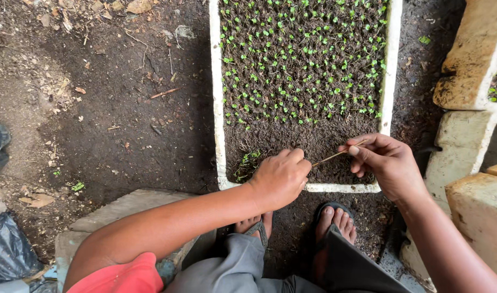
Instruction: The person uses a thin wooden stick to gently pull small green seedlings from a soil-filled polystyrene tray and reposition them one by one.
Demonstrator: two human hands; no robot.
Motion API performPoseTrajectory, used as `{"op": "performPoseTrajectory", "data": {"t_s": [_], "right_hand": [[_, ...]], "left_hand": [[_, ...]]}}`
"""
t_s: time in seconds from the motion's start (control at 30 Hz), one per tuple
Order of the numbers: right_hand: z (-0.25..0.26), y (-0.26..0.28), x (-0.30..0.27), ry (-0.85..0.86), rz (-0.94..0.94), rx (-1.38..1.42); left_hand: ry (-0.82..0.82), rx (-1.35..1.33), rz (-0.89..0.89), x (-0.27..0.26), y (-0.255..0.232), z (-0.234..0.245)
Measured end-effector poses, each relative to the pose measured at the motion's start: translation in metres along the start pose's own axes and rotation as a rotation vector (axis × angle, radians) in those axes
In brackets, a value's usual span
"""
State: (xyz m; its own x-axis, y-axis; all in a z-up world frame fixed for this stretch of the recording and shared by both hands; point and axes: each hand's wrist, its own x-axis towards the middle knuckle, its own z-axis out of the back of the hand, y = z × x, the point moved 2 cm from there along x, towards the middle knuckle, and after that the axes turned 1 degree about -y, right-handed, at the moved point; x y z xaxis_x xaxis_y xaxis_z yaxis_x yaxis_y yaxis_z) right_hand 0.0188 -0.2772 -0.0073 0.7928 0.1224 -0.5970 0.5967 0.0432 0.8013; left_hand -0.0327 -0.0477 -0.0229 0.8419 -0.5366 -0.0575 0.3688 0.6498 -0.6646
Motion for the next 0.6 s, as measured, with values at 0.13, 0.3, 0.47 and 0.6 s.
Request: {"op": "performPoseTrajectory", "data": {"t_s": [0.13, 0.3, 0.47, 0.6], "right_hand": [[-0.005, -0.002, -0.001, 0.018, 0.011, -0.039], [-0.009, -0.004, -0.004, 0.034, -0.001, 0.003], [-0.015, 0.005, -0.012, 0.031, 0.028, 0.018], [-0.014, 0.006, -0.012, -0.008, 0.040, 0.057]], "left_hand": [[-0.022, 0.087, 0.028, 0.002, -0.001, -0.002], [-0.052, 0.113, 0.056, 0.006, 0.000, -0.003], [-0.047, 0.038, 0.049, 0.007, 0.000, 0.000], [-0.047, -0.008, 0.062, 0.011, 0.008, -0.001]]}}
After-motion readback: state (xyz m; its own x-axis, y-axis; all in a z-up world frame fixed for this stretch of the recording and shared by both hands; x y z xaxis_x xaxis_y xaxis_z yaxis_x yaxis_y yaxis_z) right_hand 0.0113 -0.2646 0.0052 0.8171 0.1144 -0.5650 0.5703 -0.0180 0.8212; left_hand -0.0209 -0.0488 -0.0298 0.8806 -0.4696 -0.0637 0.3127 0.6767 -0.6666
